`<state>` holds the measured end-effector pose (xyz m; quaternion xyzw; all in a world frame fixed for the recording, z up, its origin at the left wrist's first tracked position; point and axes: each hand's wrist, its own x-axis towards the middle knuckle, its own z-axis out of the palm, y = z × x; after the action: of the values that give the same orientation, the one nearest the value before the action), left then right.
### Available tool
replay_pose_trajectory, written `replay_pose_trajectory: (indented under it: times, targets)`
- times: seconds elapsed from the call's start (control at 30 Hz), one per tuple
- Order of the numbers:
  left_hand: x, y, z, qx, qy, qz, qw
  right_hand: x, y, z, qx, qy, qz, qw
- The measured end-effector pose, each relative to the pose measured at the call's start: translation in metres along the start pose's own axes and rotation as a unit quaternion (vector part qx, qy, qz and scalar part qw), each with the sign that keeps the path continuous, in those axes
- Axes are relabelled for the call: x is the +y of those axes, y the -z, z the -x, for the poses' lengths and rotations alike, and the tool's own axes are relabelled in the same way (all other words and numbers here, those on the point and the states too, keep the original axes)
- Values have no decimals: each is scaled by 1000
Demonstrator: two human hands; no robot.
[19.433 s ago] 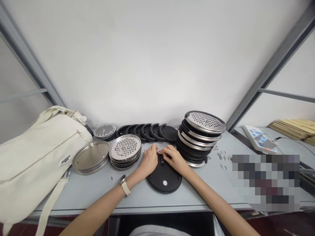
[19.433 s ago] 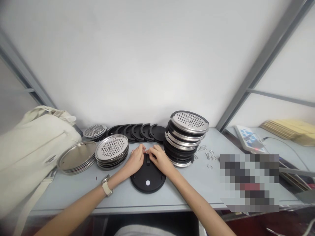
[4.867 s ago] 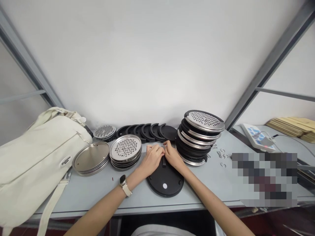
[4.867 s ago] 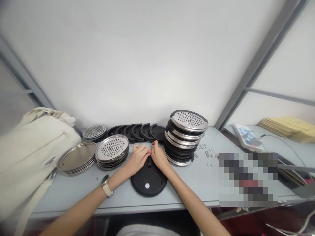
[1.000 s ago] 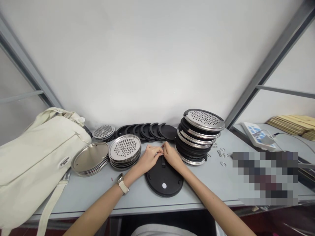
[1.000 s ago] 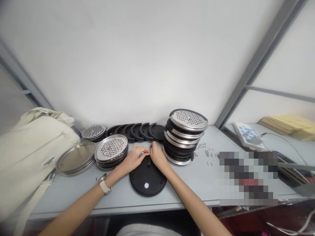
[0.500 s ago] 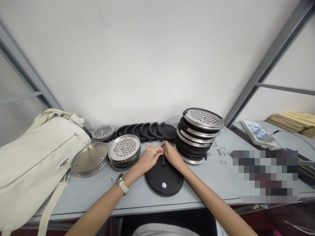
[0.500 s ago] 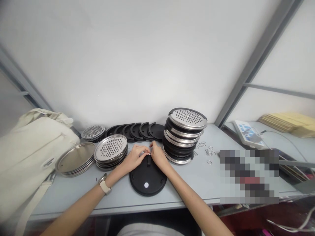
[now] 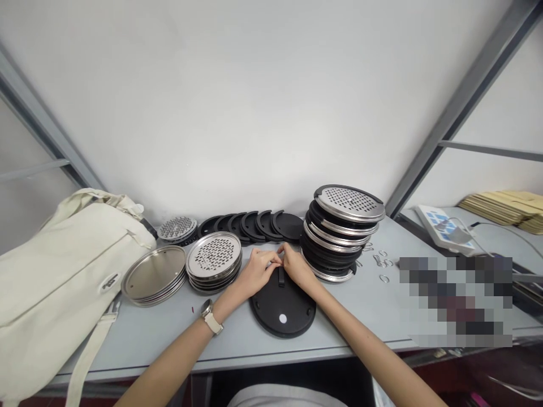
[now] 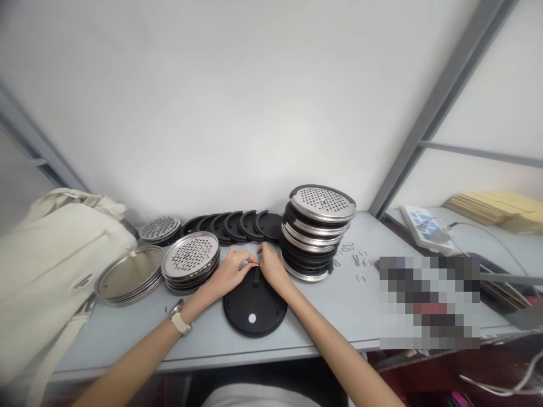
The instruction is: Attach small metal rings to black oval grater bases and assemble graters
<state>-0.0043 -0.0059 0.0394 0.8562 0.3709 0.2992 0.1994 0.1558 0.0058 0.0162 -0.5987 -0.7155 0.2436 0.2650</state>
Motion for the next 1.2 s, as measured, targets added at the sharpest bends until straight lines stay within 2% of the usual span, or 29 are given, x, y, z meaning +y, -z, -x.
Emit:
replay_pose_trajectory:
  times: [0.17,0.43,0.9,1.2]
  targets:
    - [0,0,0,-2,-4,-3,1000,0,0,0,1,-2,1,1000]
    - [-7,-4,1,19,27,0,999,-2,1,2,-1,-2,0,1000]
    - [-14,-7,-3,23,63,54,996,1,-2,-1,-2,8,-18,1000]
    - [-19,-10,-4,33,65,66,995,5,-3,-2,-3,22,-30,999]
